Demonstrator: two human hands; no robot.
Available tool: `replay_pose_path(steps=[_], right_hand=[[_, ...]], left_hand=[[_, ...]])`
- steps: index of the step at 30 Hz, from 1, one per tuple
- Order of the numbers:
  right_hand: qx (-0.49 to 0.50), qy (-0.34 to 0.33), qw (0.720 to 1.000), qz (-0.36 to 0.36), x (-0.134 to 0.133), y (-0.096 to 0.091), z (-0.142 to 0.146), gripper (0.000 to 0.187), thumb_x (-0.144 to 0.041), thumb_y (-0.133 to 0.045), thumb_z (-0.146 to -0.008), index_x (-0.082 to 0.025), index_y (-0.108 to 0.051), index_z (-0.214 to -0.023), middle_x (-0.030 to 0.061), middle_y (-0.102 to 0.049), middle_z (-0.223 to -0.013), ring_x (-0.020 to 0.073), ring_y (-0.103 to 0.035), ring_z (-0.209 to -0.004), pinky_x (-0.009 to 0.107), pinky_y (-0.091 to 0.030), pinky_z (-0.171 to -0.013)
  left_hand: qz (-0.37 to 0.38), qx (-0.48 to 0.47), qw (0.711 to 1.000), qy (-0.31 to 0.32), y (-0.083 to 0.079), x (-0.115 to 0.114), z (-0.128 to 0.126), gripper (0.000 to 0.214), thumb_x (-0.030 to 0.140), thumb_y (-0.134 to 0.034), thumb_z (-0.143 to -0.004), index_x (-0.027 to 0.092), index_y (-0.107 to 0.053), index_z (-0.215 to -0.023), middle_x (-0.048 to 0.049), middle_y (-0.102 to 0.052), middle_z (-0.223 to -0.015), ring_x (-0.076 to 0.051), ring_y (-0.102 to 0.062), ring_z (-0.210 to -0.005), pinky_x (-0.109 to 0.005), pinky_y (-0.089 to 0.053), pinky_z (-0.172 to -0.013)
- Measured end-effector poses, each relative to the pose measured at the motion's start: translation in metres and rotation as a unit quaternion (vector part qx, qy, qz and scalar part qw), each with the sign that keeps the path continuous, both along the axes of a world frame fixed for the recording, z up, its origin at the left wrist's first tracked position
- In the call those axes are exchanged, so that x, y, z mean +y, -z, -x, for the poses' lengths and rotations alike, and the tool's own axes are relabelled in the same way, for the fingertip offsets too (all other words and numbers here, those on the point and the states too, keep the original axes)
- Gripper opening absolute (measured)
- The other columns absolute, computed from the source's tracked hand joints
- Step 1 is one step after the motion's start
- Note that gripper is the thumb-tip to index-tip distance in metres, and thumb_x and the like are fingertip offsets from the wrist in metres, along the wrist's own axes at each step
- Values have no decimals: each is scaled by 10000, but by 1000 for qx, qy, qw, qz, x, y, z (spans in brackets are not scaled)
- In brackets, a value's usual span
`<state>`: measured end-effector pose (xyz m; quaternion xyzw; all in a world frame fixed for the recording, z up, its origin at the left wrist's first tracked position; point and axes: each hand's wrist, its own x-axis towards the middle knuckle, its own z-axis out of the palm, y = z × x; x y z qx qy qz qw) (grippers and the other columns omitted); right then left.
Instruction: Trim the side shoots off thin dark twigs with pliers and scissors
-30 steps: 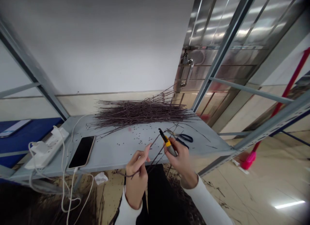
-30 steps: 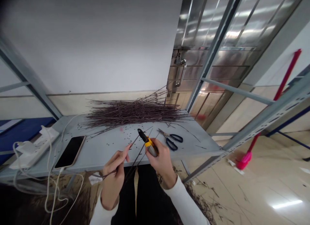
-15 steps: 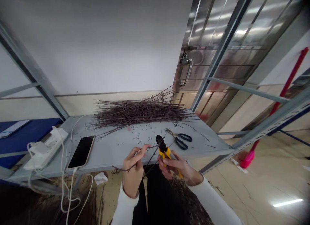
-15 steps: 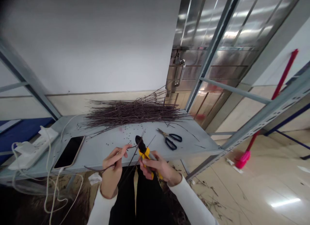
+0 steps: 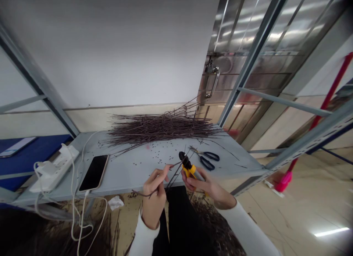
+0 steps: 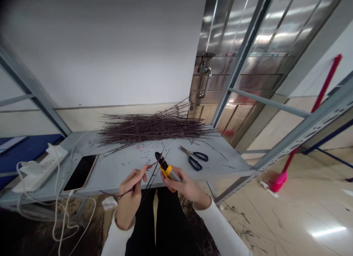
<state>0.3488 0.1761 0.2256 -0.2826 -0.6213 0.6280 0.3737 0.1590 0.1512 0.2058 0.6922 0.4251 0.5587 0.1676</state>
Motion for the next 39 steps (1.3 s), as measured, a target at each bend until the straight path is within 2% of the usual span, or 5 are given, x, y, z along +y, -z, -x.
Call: replay_pose_path(steps=[14,21,31,36,39], right_hand=[[-101,95,984,-109,-5,11,9,200,-383,-526,-892,-208,-432,-869,-29,-422,-754,96,-385,-609,231,-346,-565],[-139,186,955,-182,-2,7,17,118,-262,-501,-850,-201,-435,-773,-59,-338,-633,93,-332,-553,222,-289,-504],[-310,350,805,-364,14,14,-3,195,-201,-512,-706,-198,-509,-901,10,-575,-761,128,-508,-559,227,-356,-516],[-382,370,711,-460,27,16,-18,273,-127,-501,-656,-210,-528,-915,41,-607,-799,182,-577,-687,245,-389,-588],[-394,336,687,-509,34,12,-30,298,-113,-499,-627,-209,-535,-907,44,-594,-770,202,-561,-702,266,-406,-641]], left_hand=[[43,72,997,-1,-14,-7,2,449,8,-361,-831,114,-643,-1164,-11,-570,-703,-110,-573,-633,-204,-500,-701],[67,121,990,6,-23,-11,1,435,15,-378,-781,190,-683,-1037,-12,-611,-738,-133,-633,-746,-218,-519,-758],[63,133,988,-38,-28,-16,1,453,4,-343,-780,168,-674,-1042,-12,-588,-702,-115,-586,-614,-208,-506,-646],[77,145,986,-24,-24,-18,2,434,-13,-370,-743,190,-698,-942,-14,-593,-700,-142,-609,-665,-258,-525,-725],[85,124,988,-38,-21,-18,3,456,-23,-363,-728,178,-694,-970,-21,-593,-712,-133,-605,-654,-235,-520,-701]])
